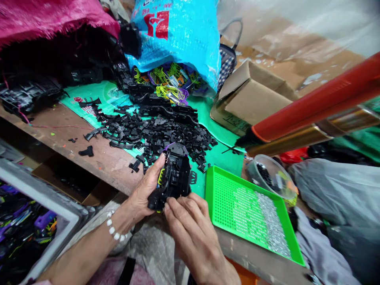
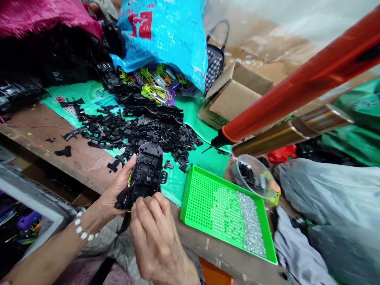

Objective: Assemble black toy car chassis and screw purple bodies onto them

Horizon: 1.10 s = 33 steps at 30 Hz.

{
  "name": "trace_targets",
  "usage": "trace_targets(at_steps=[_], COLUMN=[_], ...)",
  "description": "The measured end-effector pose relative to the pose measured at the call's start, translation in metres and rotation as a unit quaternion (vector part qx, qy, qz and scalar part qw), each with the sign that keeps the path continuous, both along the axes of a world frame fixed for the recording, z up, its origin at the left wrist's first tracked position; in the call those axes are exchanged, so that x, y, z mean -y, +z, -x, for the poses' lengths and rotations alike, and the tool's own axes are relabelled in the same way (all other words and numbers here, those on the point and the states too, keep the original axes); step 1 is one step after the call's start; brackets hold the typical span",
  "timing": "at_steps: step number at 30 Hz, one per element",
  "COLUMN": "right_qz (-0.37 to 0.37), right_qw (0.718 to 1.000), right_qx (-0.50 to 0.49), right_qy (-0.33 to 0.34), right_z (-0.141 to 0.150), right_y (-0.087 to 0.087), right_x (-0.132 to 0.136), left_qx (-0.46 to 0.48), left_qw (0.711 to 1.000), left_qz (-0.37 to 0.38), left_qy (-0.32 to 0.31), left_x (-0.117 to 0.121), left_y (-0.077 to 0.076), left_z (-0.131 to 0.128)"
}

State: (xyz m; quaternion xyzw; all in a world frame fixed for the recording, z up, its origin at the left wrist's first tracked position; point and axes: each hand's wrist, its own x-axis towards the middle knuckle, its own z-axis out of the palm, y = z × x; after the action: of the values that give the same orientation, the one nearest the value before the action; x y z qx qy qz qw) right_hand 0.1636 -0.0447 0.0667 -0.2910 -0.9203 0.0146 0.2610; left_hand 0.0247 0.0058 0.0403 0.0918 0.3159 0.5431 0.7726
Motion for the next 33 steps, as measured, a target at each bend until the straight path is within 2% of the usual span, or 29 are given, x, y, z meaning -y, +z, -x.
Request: trace_targets(at_steps=[2, 7, 11, 14, 17, 20, 26, 30, 33], right_qz=[0.003, -0.005, 0.004, 0.004, -0.026, -0.048, -0.017, 0.020, 0.024], right_qw=[1.000, 0.998, 1.000, 1.000, 0.999, 0.994, 0.978, 0.971, 0.963], right_qx=[-0.001, 0.068, 0.021, -0.003, -0.005, -0.036, -0.103, -0.147, -0.178], right_qy=[-0.007, 0.009, 0.015, 0.003, -0.035, -0.091, -0.178, -0.185, -0.203], right_z=[-0.001, -0.005, -0.004, -0.001, 0.004, 0.011, 0.022, 0.026, 0.028], right_y=[0.002, 0.006, 0.005, 0.002, -0.002, -0.008, -0.025, -0.036, -0.036], right_x=[0.002, 0.004, -0.002, -0.002, 0.003, 0.009, 0.022, 0.027, 0.028], left_qx=[0.000, -0.006, -0.001, 0.040, 0.084, 0.093, 0.081, 0.041, 0.035], left_qw=[1.000, 1.000, 0.999, 0.999, 0.995, 0.994, 0.996, 0.998, 0.999], left_qz=[0.000, 0.004, 0.013, 0.020, 0.035, 0.040, 0.035, 0.048, 0.033], left_qy=[0.004, 0.020, 0.031, 0.001, -0.036, -0.033, -0.013, 0.015, 0.019], left_x=[0.001, 0.005, 0.005, 0.006, 0.008, 0.009, 0.008, 0.008, 0.008], left_y=[-0.001, -0.006, -0.008, -0.009, -0.009, -0.009, -0.007, -0.005, -0.005], left_z=[0.000, 0.001, 0.003, 0.004, 0.004, 0.005, 0.004, 0.003, 0.004])
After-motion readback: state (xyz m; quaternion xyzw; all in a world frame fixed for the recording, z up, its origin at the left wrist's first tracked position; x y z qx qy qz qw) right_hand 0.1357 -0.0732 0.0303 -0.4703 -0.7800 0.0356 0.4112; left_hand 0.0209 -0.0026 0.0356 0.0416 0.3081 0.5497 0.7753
